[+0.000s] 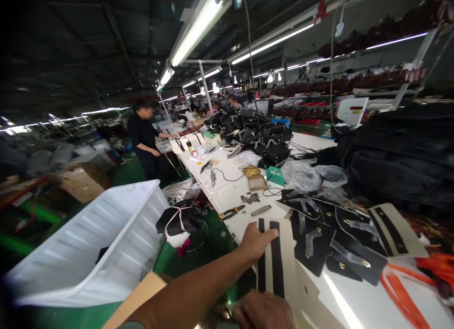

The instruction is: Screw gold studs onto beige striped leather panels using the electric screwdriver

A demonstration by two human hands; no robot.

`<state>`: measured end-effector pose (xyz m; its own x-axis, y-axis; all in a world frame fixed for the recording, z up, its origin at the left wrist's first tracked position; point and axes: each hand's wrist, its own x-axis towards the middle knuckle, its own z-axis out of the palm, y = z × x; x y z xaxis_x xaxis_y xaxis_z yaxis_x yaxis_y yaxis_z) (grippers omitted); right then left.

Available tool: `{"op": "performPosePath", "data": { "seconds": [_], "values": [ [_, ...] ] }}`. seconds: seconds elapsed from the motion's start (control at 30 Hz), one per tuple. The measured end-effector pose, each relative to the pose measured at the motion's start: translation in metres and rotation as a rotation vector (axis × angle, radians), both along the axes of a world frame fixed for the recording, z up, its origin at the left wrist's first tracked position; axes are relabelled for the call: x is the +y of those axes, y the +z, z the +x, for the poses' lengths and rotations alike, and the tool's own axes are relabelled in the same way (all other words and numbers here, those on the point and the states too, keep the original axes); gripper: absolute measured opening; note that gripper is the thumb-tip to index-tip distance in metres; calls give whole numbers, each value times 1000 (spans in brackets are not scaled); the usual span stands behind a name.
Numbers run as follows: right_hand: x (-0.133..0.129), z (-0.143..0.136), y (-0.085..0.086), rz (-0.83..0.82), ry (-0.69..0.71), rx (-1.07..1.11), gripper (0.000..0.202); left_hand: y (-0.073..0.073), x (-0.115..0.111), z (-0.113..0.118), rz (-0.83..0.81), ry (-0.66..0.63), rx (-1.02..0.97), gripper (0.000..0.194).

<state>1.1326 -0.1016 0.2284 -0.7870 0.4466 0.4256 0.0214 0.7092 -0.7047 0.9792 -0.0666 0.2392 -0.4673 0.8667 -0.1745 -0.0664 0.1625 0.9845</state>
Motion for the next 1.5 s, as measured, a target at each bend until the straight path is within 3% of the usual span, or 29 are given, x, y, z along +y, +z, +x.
{"op": "performPosePath", "data": {
  "seconds": [0.1,0.2,0.27,0.33,0.47,0.6,0.77,1.0,1.1,1.23,1.5],
  "values": [
    [14,14,17,-319,-365,-22,39,2,-9,-9,6,-25,-152,34],
    [41,38,19,-408,-632,51,42,1,-18,-12,-6,-82,-359,44],
    [49,48,11,-489,-646,49,43,-3,-20,-11,-21,-127,-461,47],
    [46,50,1,-662,-572,-28,44,-6,-19,-8,-44,-152,-502,48],
    [32,41,-6,-935,-530,-74,45,-8,-23,3,-4,-165,-400,47],
    [34,39,-2,-934,-686,75,45,-15,-45,15,-26,-217,-325,47],
    [44,34,-3,-835,-745,170,44,-26,-70,31,-257,-373,-649,50],
    [52,42,1,-490,-877,178,43,-21,-53,31,-186,-204,-559,56],
    [43,48,2,-419,-857,126,39,-19,-47,30,-116,-125,-450,57],
    [26,44,-5,-475,-702,11,41,-13,-42,34,-20,-130,-340,51],
    [29,38,-19,-686,-743,-43,49,-1,-40,44,-16,-214,-209,42]
  ]
}}
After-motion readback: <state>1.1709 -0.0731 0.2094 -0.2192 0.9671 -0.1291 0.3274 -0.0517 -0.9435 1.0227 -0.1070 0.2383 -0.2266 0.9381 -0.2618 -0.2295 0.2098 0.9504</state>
